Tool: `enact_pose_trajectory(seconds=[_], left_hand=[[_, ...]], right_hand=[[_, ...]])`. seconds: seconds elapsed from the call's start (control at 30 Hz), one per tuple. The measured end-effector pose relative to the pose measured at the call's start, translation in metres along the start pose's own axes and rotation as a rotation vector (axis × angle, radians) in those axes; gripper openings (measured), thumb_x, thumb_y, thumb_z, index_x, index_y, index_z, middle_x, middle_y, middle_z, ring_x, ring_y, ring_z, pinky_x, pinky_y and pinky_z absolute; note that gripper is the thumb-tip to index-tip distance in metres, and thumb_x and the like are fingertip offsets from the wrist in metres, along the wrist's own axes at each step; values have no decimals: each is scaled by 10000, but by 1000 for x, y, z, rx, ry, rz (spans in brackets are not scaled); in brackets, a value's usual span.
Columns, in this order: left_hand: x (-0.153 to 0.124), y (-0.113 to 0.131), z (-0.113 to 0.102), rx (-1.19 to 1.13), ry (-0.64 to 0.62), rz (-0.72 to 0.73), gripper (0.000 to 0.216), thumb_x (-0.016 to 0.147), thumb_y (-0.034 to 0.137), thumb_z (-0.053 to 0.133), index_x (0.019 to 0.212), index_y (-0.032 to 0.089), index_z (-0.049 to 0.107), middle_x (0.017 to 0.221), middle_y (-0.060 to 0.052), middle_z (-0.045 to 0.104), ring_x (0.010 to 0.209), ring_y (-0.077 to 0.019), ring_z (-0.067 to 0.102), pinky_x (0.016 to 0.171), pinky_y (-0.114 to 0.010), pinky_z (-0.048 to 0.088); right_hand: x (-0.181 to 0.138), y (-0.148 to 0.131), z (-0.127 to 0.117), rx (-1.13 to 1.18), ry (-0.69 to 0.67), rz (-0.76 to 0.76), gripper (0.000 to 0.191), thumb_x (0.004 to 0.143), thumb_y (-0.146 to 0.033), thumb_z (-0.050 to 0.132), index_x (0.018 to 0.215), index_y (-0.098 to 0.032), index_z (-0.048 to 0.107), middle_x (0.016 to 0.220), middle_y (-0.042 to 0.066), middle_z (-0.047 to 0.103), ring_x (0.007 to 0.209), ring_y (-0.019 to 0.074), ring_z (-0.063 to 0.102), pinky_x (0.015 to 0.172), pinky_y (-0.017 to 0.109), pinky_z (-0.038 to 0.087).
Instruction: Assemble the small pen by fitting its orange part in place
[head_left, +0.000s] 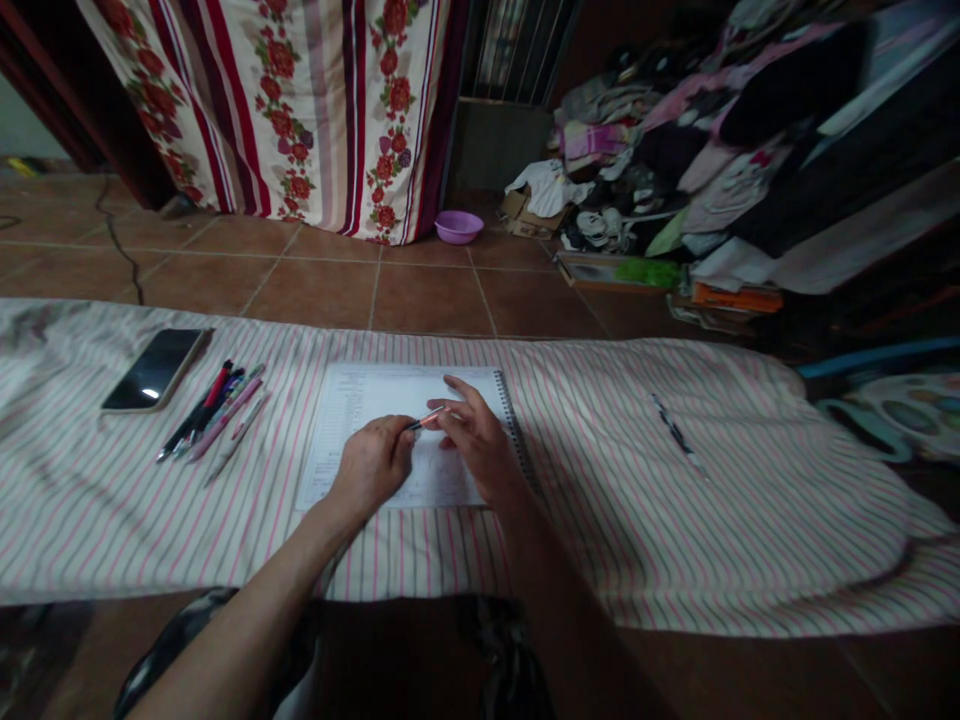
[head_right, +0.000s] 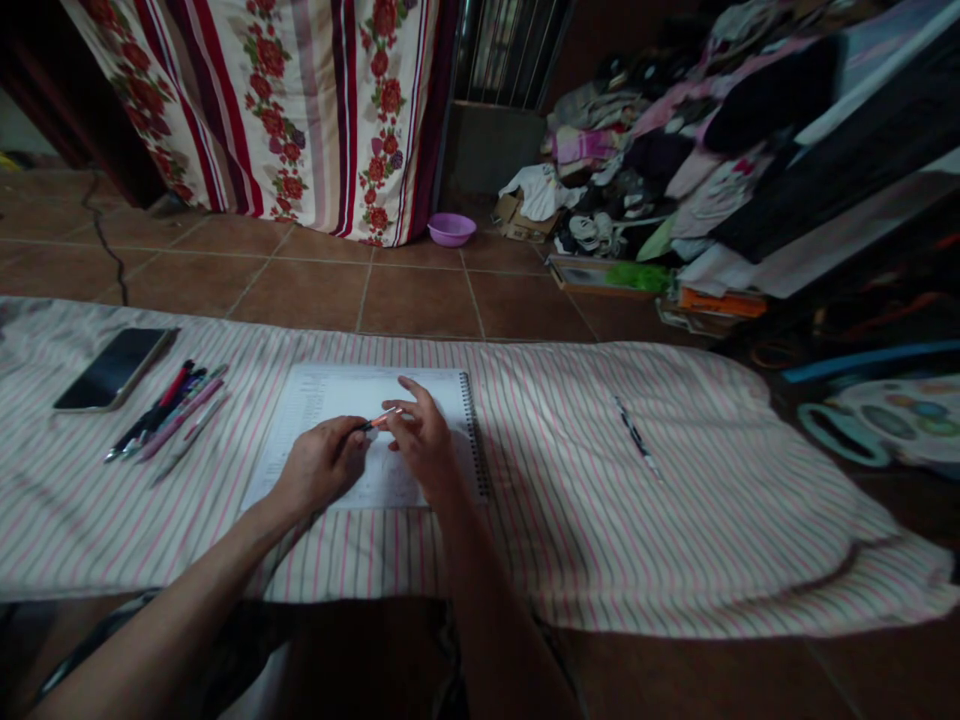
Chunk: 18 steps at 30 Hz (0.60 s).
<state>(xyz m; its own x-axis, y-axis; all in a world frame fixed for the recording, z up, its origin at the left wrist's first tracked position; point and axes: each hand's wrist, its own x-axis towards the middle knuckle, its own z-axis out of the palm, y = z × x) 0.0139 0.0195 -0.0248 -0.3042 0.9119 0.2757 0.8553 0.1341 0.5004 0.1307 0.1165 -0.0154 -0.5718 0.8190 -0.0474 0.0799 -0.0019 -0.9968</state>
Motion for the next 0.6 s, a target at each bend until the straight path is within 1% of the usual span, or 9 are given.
enact_pose_trajectory(seconds=[0.03, 0.07, 0.13, 0.17, 0.2, 0.27, 0.33, 0.4, 0.6], left_hand=[[0, 0, 0, -5, 2, 5, 244, 878, 221, 375, 936, 146, 599, 831, -74, 675, 754, -186, 622, 675, -295, 472], [0, 1, 0, -9, 6, 11, 244, 879, 222, 375, 937, 146, 599, 831, -74, 675, 754, -186, 623, 675, -294, 474], [0, 1, 0, -11, 13, 25, 247, 879, 225, 373, 931, 149, 601, 820, -73, 674, 746, -186, 625, 667, -294, 477], [0, 1, 0, -9, 16, 28, 250, 878, 225, 371, 924, 148, 604, 809, -74, 674, 739, -188, 626, 661, -296, 479], [0, 1, 0, -5, 20, 28, 253, 876, 223, 369, 916, 145, 606, 800, -76, 674, 734, -191, 627, 657, -299, 481], [0, 0, 0, 1, 32, 20, 254, 871, 219, 371, 914, 142, 609, 794, -78, 676, 733, -197, 631, 655, -303, 484], [1, -1, 0, -1, 48, 10, 250, 866, 221, 379, 925, 145, 609, 808, -76, 683, 745, -198, 637, 663, -301, 487], [1, -2, 0, -8, 56, 6, 248, 863, 228, 384, 935, 152, 609, 827, -72, 689, 761, -196, 641, 674, -296, 489], [0, -2, -1, -23, 30, 14, 254, 864, 228, 380, 930, 147, 612, 828, -73, 688, 758, -194, 636, 677, -301, 490]], right_hand=[[0, 1, 0, -8, 17, 22, 509, 719, -438, 567, 1167, -211, 486, 958, 61, 670, 695, 157, 652, 454, 204, 421], [1, 1, 1, -38, 31, 35, 490, 712, -470, 575, 1112, -193, 514, 910, 60, 672, 646, 151, 641, 440, 205, 407], [1, 2, 0, -131, 47, 24, 369, 716, -499, 571, 868, -162, 581, 720, 36, 647, 555, 130, 590, 461, 218, 401], [2, 2, -1, -163, 52, 6, 333, 725, -492, 566, 765, -162, 576, 643, 21, 616, 533, 121, 564, 481, 224, 404], [2, 2, -2, -172, 53, -15, 312, 732, -477, 562, 716, -166, 570, 601, 10, 592, 528, 117, 546, 497, 227, 405], [2, 2, -3, -120, 47, -39, 272, 733, -442, 563, 759, -173, 588, 604, 2, 587, 548, 118, 533, 487, 220, 389], [2, 3, -4, -42, 16, -26, 270, 720, -415, 573, 848, -180, 605, 653, 6, 612, 571, 120, 533, 463, 208, 371], [3, 4, -4, 5, 10, -2, 279, 705, -396, 581, 879, -180, 612, 680, 12, 627, 585, 120, 537, 458, 202, 368], [5, 8, -3, 28, 62, -50, 374, 705, -376, 592, 1016, -170, 567, 699, 3, 625, 570, 115, 554, 472, 211, 390]])
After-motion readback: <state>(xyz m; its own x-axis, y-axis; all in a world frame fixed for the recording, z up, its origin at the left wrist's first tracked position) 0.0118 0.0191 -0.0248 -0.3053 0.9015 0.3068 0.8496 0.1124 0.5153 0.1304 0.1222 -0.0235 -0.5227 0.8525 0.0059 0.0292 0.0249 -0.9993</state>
